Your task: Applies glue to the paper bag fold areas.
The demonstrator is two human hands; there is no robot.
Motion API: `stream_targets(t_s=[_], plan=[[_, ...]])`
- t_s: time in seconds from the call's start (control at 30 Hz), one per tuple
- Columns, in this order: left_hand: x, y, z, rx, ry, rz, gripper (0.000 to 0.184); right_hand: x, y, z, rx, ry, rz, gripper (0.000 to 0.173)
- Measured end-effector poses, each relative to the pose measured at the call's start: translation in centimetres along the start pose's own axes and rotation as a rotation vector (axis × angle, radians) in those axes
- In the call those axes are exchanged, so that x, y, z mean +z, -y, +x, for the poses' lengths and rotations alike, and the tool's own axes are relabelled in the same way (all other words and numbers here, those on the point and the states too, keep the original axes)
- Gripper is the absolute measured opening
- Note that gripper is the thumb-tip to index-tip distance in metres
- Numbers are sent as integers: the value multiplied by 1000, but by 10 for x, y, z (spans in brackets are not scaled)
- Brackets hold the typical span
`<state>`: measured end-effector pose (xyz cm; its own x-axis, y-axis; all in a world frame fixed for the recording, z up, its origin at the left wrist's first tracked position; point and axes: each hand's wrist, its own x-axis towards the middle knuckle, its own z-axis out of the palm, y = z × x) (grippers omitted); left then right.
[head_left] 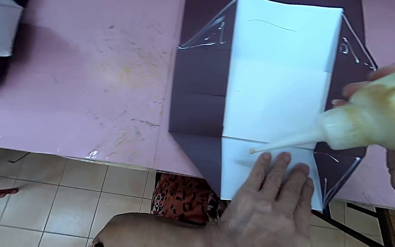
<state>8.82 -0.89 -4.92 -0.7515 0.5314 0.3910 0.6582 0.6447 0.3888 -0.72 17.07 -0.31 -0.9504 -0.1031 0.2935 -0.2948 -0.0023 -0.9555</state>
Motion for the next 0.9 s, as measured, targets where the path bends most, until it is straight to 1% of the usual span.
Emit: stream_targets(t_s=[0.03, 0.07, 0.1, 0.23, 0.37, 0.43, 0.63, 0.9], plan=[[1, 0, 0, 0, -5, 12, 35, 9, -6, 7, -10, 38, 9, 66], [3, 0, 0, -4, -13, 13, 35, 19, -9, 13, -21, 66, 7, 71], [3, -1, 0, -6, -18, 10, 35, 29, -10, 19, -25, 74, -16, 71], [4, -2, 0, -25, -24, 11, 36, 61, -11, 37, -46, 132, -110, 56], [6, -4, 0, -37, -27, 33, 36, 80, 1, 34, -7, 175, -154, 33], [6, -4, 1, -41, -36, 41, 36, 88, 2, 36, -21, 210, -179, 27], [3, -4, 0, -34, -7, 38, 36, 108, 8, 41, -19, 257, -157, 23], [4, -5, 1, -36, -26, 61, 35, 108, 8, 44, -17, 305, -153, 26]])
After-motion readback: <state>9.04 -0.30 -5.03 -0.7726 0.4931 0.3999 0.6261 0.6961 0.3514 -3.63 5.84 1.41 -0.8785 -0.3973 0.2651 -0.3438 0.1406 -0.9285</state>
